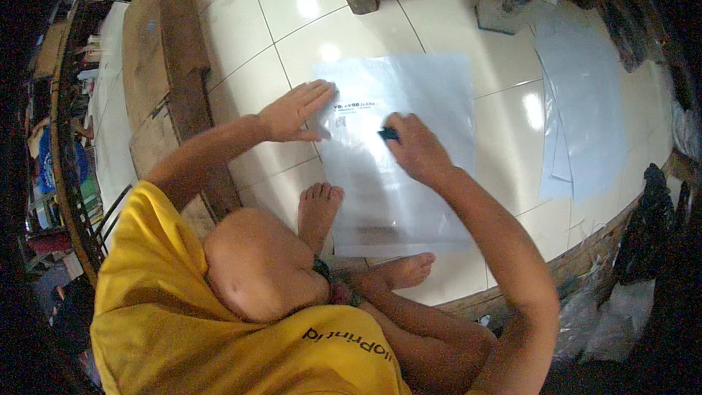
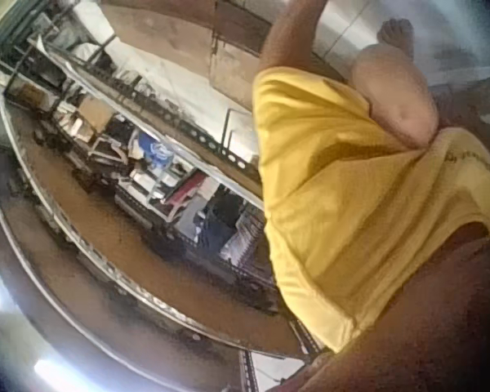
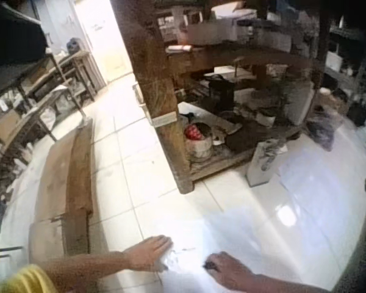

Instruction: The person sits on the floor and wipes the surface of several white plastic shipping envelopes using a small dark cloth. They handle the packages one at a time, rubbing the cloth over the printed logos and surfaces, then set them aside.

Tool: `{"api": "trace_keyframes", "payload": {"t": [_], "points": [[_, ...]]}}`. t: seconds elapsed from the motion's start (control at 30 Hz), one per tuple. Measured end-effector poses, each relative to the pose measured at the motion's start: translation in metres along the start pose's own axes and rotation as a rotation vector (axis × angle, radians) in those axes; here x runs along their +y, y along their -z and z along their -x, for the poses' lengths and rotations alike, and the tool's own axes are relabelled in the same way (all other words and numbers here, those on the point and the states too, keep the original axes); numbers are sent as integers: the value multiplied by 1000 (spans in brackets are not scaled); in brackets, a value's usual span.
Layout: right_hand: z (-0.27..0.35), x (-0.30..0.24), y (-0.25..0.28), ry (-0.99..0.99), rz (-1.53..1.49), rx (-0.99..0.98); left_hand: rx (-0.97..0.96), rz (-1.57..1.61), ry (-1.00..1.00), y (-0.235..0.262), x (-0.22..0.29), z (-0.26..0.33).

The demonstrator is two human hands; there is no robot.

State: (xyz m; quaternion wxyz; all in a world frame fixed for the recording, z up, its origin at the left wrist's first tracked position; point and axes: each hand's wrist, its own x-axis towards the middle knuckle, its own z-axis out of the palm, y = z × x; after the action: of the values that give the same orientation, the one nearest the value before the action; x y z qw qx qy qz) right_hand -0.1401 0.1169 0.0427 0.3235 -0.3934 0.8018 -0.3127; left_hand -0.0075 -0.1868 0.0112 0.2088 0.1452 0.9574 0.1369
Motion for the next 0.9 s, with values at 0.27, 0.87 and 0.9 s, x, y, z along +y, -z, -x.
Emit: {"api": "trace_keyframes", "payload": {"t": [0.27,0.87,0.9], "points": [[-69,-54,-114,-16,-72,254,169,-43,191,-51,-2,-3],[-87,-21,-115,75,148,350,114,-45,242,-42,-6,-2],[-89,-36,-128,82,127,297,125,-36,241,-42,-6,-2]]}}
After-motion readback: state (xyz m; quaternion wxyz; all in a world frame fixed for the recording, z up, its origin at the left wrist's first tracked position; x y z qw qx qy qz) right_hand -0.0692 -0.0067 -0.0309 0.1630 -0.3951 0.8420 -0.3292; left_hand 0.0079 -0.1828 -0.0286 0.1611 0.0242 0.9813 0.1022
